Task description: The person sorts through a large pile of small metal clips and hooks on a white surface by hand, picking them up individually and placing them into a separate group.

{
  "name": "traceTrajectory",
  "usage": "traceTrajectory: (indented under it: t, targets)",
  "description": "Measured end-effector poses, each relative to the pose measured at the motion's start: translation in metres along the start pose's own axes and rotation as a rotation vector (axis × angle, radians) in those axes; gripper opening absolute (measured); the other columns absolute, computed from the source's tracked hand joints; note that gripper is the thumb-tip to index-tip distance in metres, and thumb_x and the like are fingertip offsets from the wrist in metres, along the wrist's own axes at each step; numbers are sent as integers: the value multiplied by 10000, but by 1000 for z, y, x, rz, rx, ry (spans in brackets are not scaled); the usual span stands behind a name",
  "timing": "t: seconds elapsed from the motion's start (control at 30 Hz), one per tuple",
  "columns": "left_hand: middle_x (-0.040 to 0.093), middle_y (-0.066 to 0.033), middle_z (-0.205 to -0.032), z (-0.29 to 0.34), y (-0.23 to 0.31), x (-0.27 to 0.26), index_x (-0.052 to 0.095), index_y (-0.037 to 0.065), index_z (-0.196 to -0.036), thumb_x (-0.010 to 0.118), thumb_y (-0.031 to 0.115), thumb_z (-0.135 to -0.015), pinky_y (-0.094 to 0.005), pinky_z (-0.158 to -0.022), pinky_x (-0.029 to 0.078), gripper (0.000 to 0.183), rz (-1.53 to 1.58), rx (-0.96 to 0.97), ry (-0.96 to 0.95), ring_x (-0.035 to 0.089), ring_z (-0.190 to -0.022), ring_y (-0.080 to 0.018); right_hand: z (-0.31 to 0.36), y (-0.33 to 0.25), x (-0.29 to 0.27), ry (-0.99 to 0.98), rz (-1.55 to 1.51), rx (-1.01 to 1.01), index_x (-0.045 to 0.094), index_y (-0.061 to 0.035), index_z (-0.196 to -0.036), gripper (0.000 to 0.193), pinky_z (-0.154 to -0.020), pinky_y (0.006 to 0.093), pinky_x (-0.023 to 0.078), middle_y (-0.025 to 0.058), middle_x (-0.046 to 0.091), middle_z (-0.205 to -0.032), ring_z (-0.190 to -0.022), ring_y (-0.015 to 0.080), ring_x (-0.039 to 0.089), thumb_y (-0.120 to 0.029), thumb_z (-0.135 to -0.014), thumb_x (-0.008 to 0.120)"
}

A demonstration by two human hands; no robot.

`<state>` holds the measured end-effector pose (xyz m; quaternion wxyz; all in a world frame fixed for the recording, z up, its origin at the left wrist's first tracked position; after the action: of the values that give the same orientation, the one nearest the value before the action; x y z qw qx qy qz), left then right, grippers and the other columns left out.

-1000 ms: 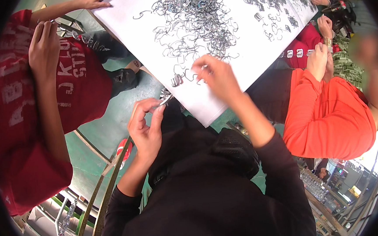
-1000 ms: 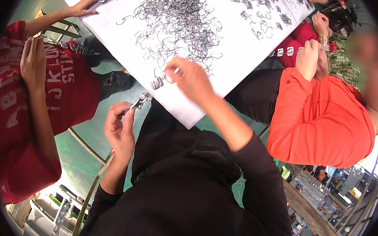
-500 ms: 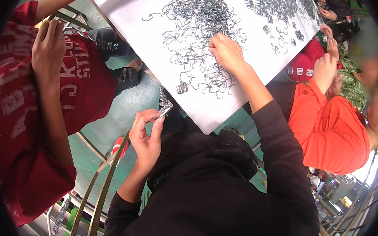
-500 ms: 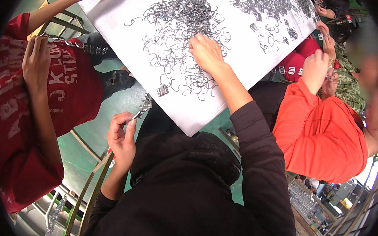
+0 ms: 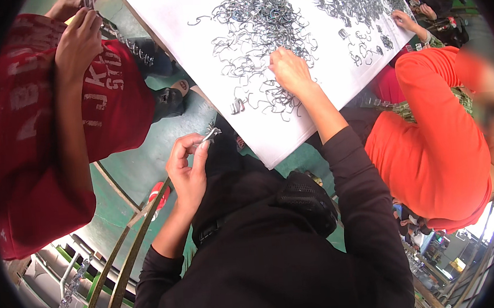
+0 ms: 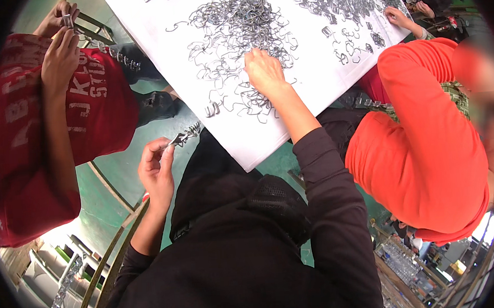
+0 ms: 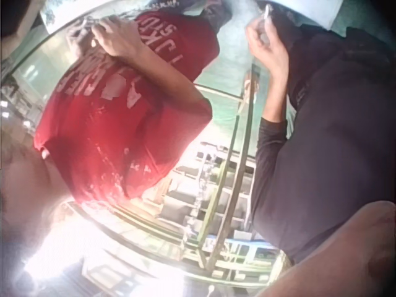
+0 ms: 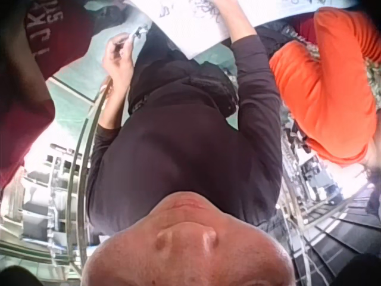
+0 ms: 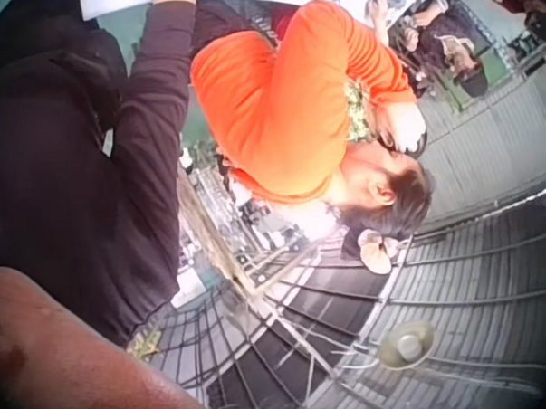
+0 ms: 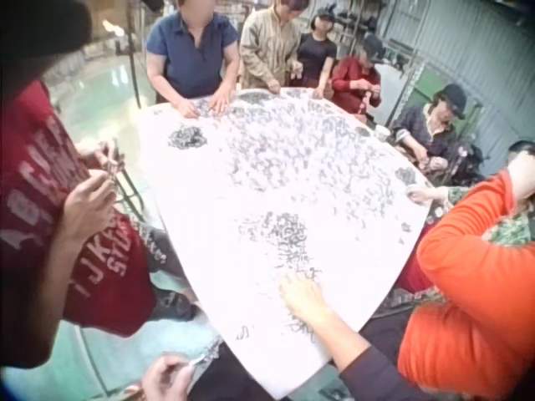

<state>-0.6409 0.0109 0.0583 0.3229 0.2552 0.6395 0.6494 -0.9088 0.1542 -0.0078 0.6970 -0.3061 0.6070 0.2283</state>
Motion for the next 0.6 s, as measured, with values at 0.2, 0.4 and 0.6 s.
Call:
traceTrajectory:
  t: [0.2, 0.4, 0.6]
  targets:
    - [590, -60, -951, 9, -3, 2, 570, -1, -968, 565, 5, -885, -216, -648, 466, 83, 69, -60, -67, 595, -795, -104, 29, 29, -21, 190, -397, 313, 603, -9, -995, 163, -722, 359, 479, 139, 652, -897, -807, 249, 620, -96, -865, 556]
    - [600, -75, -936, 16, -10, 5, 570, -29, -998, 552, -16, -888, -232, -643, 494, 112, 174, -53, -80, 606, -802, -120, 73, -32, -37, 9, -1054, 355, 657, 8, -887, 147, -538, 252, 449, 47, 643, -700, -640, 92, 594, -128, -833, 647]
    - [621, -77, -898, 17, -5, 6, 579, -32, -990, 571, -17, -881, -234, -645, 505, 110, 122, -40, -71, 613, -788, -112, 119, -130, -55, -280, -1506, 321, 632, 31, -882, 137, -497, 207, 462, 71, 652, -748, -625, 107, 625, -99, -844, 649]
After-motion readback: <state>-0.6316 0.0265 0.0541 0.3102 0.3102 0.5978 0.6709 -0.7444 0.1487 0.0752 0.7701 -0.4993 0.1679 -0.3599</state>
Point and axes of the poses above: each hand's wrist, its own z-axis away from the middle knuckle, its own x-axis out of the palm, y = z × x, the point moved 9 cm from there along -z, towards the middle knuckle
